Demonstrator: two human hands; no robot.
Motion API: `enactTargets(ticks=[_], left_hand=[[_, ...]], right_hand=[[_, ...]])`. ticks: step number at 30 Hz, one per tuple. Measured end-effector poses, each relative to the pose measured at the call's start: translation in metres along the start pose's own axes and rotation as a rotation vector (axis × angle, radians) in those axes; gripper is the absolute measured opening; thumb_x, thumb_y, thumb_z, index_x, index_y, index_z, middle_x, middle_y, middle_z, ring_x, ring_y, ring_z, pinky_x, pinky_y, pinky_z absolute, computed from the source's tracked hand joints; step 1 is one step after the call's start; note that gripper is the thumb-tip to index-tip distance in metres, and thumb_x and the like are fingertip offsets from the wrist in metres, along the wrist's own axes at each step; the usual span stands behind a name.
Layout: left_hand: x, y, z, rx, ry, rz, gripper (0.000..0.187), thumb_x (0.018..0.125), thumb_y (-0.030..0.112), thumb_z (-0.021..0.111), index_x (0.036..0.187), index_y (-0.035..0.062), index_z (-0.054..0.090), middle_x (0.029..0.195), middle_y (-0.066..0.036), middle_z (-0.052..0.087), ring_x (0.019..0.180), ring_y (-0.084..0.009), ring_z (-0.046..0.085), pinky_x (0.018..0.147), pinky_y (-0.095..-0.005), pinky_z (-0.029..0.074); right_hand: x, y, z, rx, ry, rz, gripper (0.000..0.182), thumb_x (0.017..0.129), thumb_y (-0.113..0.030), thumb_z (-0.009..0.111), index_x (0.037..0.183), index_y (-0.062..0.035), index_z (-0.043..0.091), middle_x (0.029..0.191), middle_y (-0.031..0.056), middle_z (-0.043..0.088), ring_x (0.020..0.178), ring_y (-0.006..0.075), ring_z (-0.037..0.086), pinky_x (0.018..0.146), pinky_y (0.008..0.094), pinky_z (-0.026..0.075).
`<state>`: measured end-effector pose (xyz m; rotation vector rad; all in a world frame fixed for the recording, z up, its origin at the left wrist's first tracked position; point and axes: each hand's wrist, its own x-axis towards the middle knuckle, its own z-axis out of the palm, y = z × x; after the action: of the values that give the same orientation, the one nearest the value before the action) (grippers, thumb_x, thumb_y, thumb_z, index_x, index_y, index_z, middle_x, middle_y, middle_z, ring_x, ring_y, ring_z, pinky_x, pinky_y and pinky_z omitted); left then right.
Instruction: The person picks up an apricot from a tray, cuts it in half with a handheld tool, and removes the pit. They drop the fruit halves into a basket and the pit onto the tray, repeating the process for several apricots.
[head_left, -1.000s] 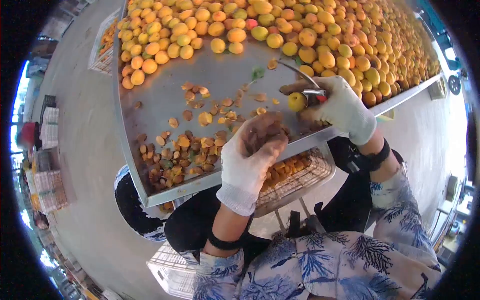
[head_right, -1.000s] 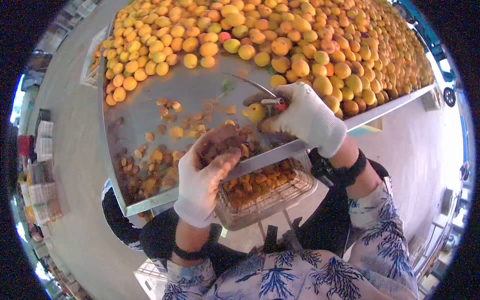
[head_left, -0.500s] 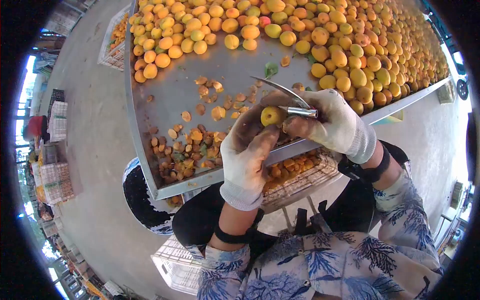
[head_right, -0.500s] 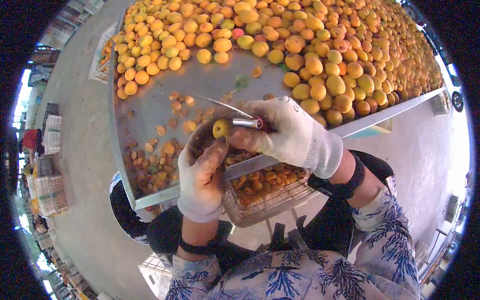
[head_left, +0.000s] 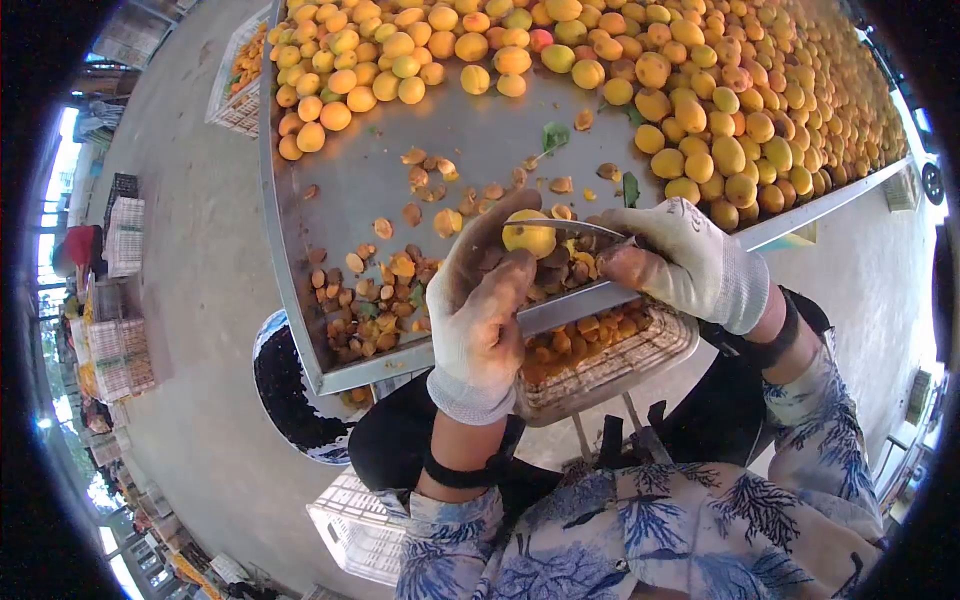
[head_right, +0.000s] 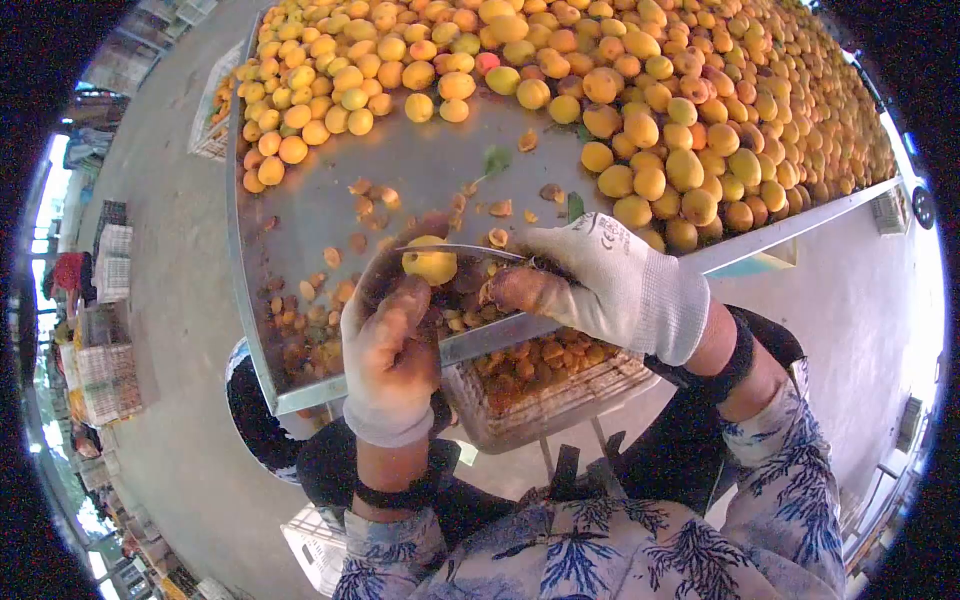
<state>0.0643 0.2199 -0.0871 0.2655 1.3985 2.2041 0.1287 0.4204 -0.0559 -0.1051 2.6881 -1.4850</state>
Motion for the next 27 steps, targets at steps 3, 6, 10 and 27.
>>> enactTargets(ticks=[3, 6, 10, 27], left_hand=[[0.001, 0.0, -0.001, 0.004, -0.034, 0.025, 0.046, 0.088, 0.005, 0.051, 0.132, -0.0096, 0.048, 0.114, -0.014, 0.064, 0.102, -0.0177, 0.063, 0.091, -0.0314, 0.05], [0.0, -0.002, -0.002, -0.005, -0.018, -0.012, 0.045, 0.088, 0.005, 0.051, 0.131, -0.009, 0.05, 0.113, -0.014, 0.064, 0.102, -0.0176, 0.063, 0.092, -0.031, 0.05], [0.0, -0.004, -0.003, 0.05, -0.004, -0.019, 0.039, 0.09, 0.005, 0.054, 0.127, -0.0084, 0.054, 0.112, -0.012, 0.065, 0.102, -0.0163, 0.062, 0.092, -0.0296, 0.048], [0.003, -0.004, 0.007, 0.112, 0.231, -0.027, 0.031, 0.083, -0.001, 0.072, 0.111, -0.0085, 0.061, 0.1, -0.012, 0.069, 0.084, -0.0127, 0.065, 0.074, -0.0236, 0.053]], right_hand=[[0.0, 0.002, -0.001, 0.003, -0.025, -0.003, 0.038, 0.092, -0.03, 0.063, 0.114, 0.0003, 0.061, 0.076, 0.0214, 0.063, 0.07, 0.0354, 0.065, 0.06, 0.0383, 0.049], [-0.001, 0.002, 0.002, -0.026, -0.04, 0.027, 0.035, 0.093, -0.03, 0.062, 0.11, 0.0003, 0.062, 0.076, 0.0219, 0.063, 0.072, 0.0372, 0.065, 0.06, 0.0401, 0.049], [-0.002, 0.0, 0.011, -0.184, 0.012, 0.023, 0.031, 0.094, -0.026, 0.06, 0.109, 0.0009, 0.061, 0.075, 0.0201, 0.064, 0.072, 0.0351, 0.066, 0.062, 0.0391, 0.05], [0.005, -0.005, 0.049, -0.247, -0.073, 0.131, 0.041, 0.092, -0.031, 0.059, 0.118, -0.0002, 0.052, 0.086, 0.022, 0.066, 0.088, 0.0396, 0.065, 0.071, 0.0443, 0.052]])
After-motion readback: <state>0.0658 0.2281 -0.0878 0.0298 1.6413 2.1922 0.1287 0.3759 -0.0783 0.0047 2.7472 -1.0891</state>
